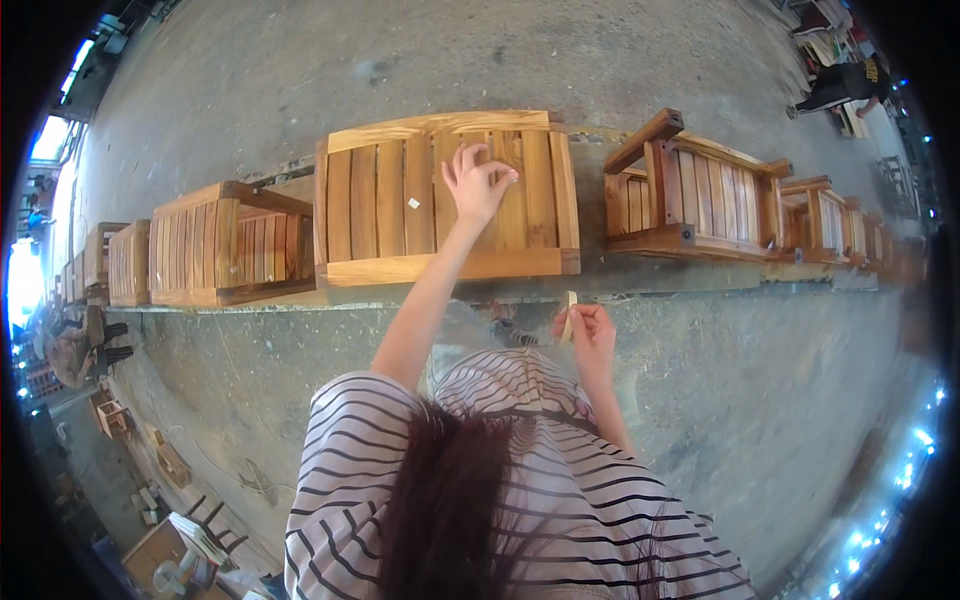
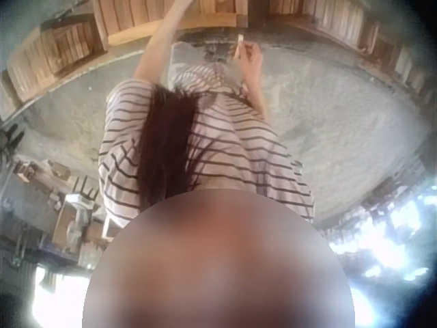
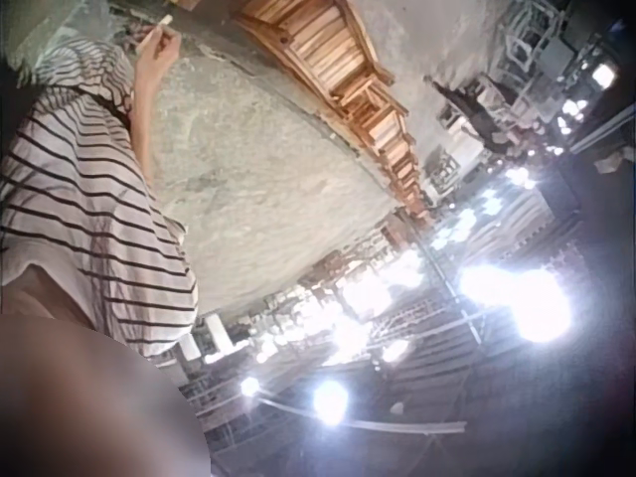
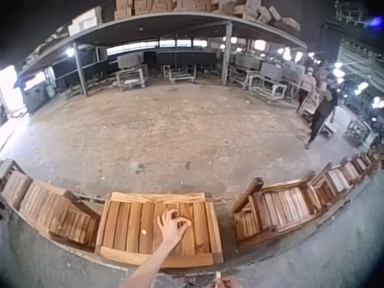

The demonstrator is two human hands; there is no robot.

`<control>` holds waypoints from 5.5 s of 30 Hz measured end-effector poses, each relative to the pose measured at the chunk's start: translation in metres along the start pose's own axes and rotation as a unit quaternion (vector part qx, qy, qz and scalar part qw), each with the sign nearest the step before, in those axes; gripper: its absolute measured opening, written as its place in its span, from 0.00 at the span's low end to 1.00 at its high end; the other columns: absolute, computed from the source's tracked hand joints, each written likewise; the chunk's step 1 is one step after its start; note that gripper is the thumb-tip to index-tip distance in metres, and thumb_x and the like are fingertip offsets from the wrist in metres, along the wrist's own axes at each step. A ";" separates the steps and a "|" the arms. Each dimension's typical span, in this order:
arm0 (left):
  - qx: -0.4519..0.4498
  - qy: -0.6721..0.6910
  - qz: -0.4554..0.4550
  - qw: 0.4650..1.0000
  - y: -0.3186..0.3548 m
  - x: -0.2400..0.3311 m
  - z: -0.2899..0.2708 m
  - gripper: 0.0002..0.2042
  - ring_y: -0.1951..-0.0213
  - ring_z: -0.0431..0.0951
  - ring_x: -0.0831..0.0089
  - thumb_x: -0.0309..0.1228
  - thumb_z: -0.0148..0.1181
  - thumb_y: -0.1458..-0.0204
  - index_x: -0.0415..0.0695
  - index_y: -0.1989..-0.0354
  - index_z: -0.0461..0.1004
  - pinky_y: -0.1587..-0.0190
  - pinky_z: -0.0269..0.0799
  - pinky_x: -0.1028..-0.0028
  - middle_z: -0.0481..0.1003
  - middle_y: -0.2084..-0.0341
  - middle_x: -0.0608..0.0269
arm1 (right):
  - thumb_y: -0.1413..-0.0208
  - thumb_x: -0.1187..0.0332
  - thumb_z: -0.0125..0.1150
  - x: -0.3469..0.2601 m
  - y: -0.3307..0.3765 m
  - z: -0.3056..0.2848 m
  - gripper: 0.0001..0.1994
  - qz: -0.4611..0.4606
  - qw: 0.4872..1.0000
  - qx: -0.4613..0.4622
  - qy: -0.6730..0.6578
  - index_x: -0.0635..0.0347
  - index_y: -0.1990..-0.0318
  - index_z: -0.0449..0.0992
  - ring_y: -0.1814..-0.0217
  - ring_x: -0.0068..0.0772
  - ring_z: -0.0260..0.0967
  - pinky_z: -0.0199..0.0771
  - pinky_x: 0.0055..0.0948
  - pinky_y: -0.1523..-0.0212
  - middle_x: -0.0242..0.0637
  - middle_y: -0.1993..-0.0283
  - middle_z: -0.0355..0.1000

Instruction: Taping specific joints or points on wooden stools in a factory.

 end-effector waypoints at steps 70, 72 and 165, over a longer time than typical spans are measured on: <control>-0.132 0.276 -0.051 0.951 0.152 0.091 -0.096 0.08 0.62 0.78 0.59 0.24 0.66 0.55 0.40 0.65 0.80 0.59 0.73 0.68 0.78 0.65 0.58 | 0.39 0.80 0.48 -0.045 -0.001 0.064 0.20 -0.042 0.966 -0.222 0.128 0.61 0.39 0.60 0.58 0.23 0.72 0.73 0.22 0.58 0.38 0.50 0.72; -0.099 0.261 -0.026 0.960 0.144 0.089 -0.114 0.06 0.62 0.77 0.59 0.24 0.66 0.55 0.41 0.67 0.80 0.58 0.72 0.68 0.78 0.67 0.59 | 0.39 0.79 0.50 -0.060 0.003 0.080 0.20 -0.073 0.973 -0.219 0.028 0.62 0.39 0.59 0.59 0.23 0.73 0.72 0.20 0.60 0.38 0.57 0.75; -0.230 -0.185 0.169 0.940 0.176 -0.050 -0.177 0.56 0.27 0.33 0.53 0.60 0.67 0.71 0.68 0.28 0.45 0.33 0.33 0.37 0.36 0.27 0.67 | 0.52 0.77 0.60 -0.018 -0.262 0.132 0.03 -0.214 0.846 -0.207 0.442 0.68 0.71 0.77 0.70 0.36 0.77 0.73 0.32 0.63 0.45 0.74 0.77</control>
Point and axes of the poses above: each hand's wrist, its own y-axis away from the middle knuckle, its own z-axis out of the palm, x = y × z, the point moved 7 cm from there along -y, towards the middle knuckle
